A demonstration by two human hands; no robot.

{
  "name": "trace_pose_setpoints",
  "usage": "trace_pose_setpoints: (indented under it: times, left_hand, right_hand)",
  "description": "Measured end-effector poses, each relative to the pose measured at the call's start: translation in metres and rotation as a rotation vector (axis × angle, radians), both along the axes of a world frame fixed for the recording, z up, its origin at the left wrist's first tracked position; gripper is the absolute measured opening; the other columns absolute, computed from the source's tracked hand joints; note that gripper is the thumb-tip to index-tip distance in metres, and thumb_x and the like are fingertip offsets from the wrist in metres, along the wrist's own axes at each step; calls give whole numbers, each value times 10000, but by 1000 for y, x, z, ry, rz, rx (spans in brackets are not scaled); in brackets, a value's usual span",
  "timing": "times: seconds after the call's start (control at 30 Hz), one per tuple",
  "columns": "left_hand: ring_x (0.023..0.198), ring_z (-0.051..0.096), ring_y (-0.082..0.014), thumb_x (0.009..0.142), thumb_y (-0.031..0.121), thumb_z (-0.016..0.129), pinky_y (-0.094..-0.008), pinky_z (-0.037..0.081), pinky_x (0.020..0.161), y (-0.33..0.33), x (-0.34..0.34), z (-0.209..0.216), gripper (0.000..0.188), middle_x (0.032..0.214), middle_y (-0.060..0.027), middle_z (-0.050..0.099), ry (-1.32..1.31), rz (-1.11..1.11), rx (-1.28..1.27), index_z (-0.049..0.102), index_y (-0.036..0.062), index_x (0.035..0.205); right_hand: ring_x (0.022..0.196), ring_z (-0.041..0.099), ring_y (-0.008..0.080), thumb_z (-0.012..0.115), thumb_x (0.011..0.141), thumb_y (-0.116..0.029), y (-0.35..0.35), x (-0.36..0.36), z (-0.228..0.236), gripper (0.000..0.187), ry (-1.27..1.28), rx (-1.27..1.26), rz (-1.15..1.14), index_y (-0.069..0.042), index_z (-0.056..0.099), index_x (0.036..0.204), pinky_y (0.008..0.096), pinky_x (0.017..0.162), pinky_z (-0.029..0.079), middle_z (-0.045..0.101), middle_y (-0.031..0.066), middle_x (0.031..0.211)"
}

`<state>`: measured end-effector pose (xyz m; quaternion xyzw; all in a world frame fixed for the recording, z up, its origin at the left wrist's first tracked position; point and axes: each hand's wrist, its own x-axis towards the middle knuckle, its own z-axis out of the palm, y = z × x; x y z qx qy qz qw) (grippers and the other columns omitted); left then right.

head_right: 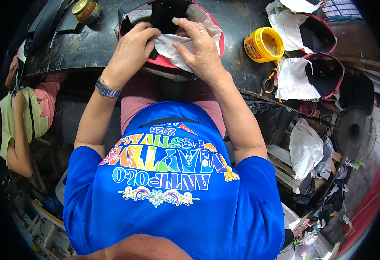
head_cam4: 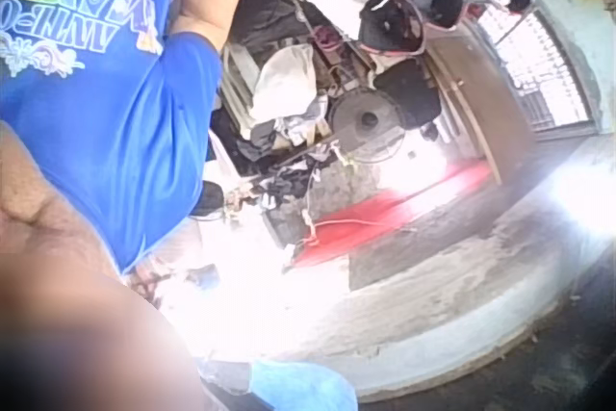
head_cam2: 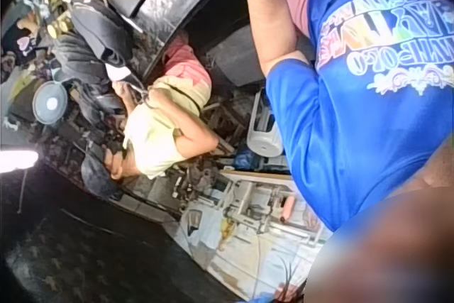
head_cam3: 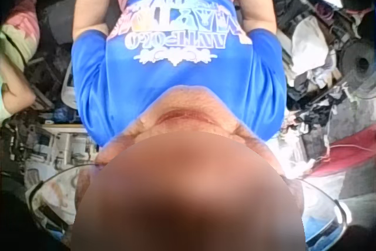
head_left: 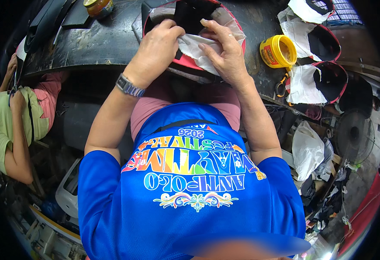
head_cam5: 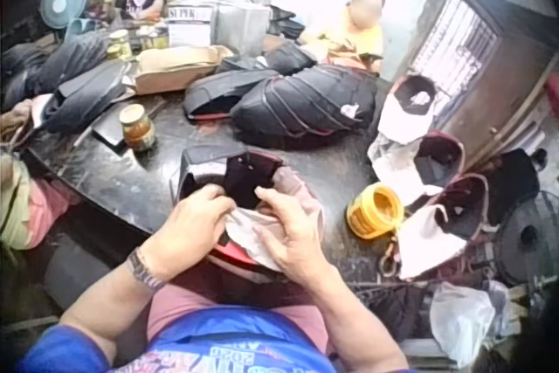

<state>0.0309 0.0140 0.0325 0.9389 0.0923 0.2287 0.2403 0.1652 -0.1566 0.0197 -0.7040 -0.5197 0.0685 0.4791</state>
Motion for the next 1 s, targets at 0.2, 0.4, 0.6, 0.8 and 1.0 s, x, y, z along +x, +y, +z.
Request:
trace_pose_setpoints:
  times: [0.2,0.4,0.6,0.8,1.0]
  left_hand:
    - [1016,663,-324,940,68,640,-424,510,946,4,1,2,64,1012,-110,666,-157,-91,30,666,26,980]
    - [1049,657,-249,969,17,629,-471,386,1134,10,-29,0,91,1064,-68,667,28,-374,-250,643,59,1048]
    - [1180,599,-317,880,-43,665,-414,435,1118,2,-37,-9,338,1229,-121,598,-67,-315,-226,607,61,1196]
    - [1207,600,-356,849,-50,669,-411,519,1015,-12,-28,-14,503,1293,-173,568,-172,-83,-104,584,71,1329]
    - [968,699,-315,899,50,695,-397,566,870,-10,-28,-12,407,1091,-172,677,-107,-78,-234,609,54,1297]
  right_hand:
    - [1139,657,189,668,967,-48,0,13,6,554,23,-63,40,-124,513,1493,320,1024,511,661,109,1259]
    - [1150,650,193,669,982,-116,-2,21,16,573,182,-166,107,-152,486,1523,332,1031,503,660,102,1240]
    - [1205,635,234,828,846,-167,-11,11,21,766,62,-180,171,-109,474,1523,370,1078,480,630,131,1313]
    - [1210,636,233,807,858,-136,-17,10,20,764,282,-179,203,-135,460,1539,400,1100,482,575,84,1443]
    - [1243,626,232,758,899,-86,-17,14,15,753,265,-178,270,-116,409,1565,399,1131,464,511,70,1528]
